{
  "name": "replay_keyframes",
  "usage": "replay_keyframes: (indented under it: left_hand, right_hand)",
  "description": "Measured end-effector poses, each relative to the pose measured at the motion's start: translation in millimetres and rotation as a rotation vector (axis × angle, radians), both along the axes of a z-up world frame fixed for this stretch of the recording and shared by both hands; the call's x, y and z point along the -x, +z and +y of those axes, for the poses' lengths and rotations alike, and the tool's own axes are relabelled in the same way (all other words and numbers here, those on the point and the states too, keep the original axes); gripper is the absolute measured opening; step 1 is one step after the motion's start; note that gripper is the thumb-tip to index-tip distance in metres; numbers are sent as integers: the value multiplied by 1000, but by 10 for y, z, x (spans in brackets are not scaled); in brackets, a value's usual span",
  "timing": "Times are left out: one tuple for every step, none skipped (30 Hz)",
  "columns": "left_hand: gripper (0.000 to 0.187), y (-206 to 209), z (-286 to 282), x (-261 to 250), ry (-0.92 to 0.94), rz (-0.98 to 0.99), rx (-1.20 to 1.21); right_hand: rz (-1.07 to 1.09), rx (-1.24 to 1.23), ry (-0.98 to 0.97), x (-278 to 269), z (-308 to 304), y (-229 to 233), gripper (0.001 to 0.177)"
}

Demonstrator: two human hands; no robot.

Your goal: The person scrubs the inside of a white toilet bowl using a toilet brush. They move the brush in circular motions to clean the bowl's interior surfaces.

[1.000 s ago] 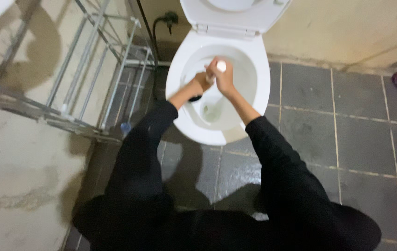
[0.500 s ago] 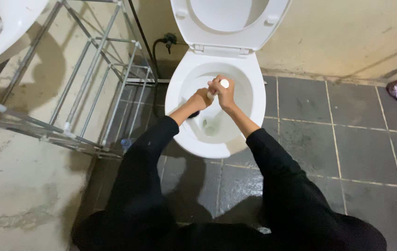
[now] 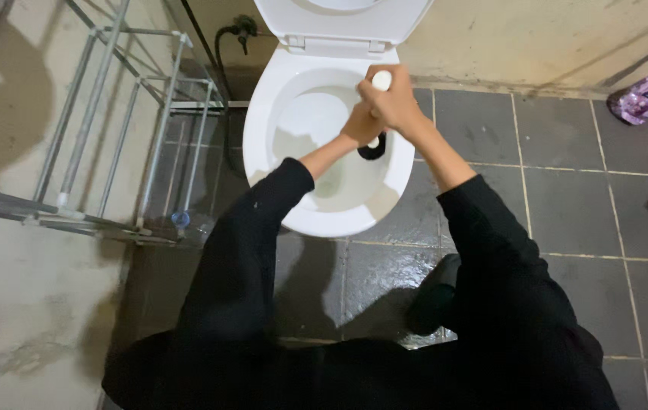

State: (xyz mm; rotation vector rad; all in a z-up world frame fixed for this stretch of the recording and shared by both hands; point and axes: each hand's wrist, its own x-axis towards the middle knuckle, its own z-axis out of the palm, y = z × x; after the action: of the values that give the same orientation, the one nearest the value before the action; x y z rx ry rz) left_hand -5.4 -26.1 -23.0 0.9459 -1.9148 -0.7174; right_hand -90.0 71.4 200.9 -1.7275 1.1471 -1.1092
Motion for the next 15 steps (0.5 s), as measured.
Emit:
replay_keyframes:
  left_hand:
    - [20,49,-122,5,-9,-93,28]
    - [18,109,-214,-18,-14,-188,60]
    - [19,161,-249,-50,-20,-86,39]
    - [21,253,-307,-93,-29,15,23]
    - [22,363,-358,-146,-38,116,8]
    - [23,489,-406,-211,-33,73,32]
    - [23,640,-461,-302,-28,30,57]
    - [24,788,-476,-409,-19,-12,83]
    - [22,936,-454,-515,-14,-69,-4]
    - [23,1097,-425,-627,-9,-126,-92]
    - [25,1264,-384,-735,-5,-182,-180]
    - [28,1427,-327,-851,16,-256,-199]
    - [31,1584,-264,-961,38,-330,-219]
    - [33,1720,-187,-1074,63,-406,-242]
    - [31,1825,-96,-1174,60,-452,-315]
  right_hand:
    - [-40,14,14,4,-9,24,20]
    - [-82,32,31,2,-62,45,21]
    - [-124,51,48,-8,-127,48,22]
    - [-137,71,42,-23,-209,43,22]
    - [-149,91,37,-42,-298,28,22]
    - [-161,108,29,-51,-384,2,23]
    - [-161,153,33,-67,-486,-19,23]
    - [-160,197,40,-101,-600,-35,24]
    - [-160,242,48,-136,-702,-56,24]
    - [-207,242,68,-172,-780,-86,25]
    - [-255,242,89,-210,-847,-113,26]
    - [-303,240,110,-252,-906,-131,27]
    - [-378,196,149,-287,-959,-138,23]
    - [-455,147,191,-344,-995,-153,20]
    - [-532,97,232,-404,-1019,-164,17]
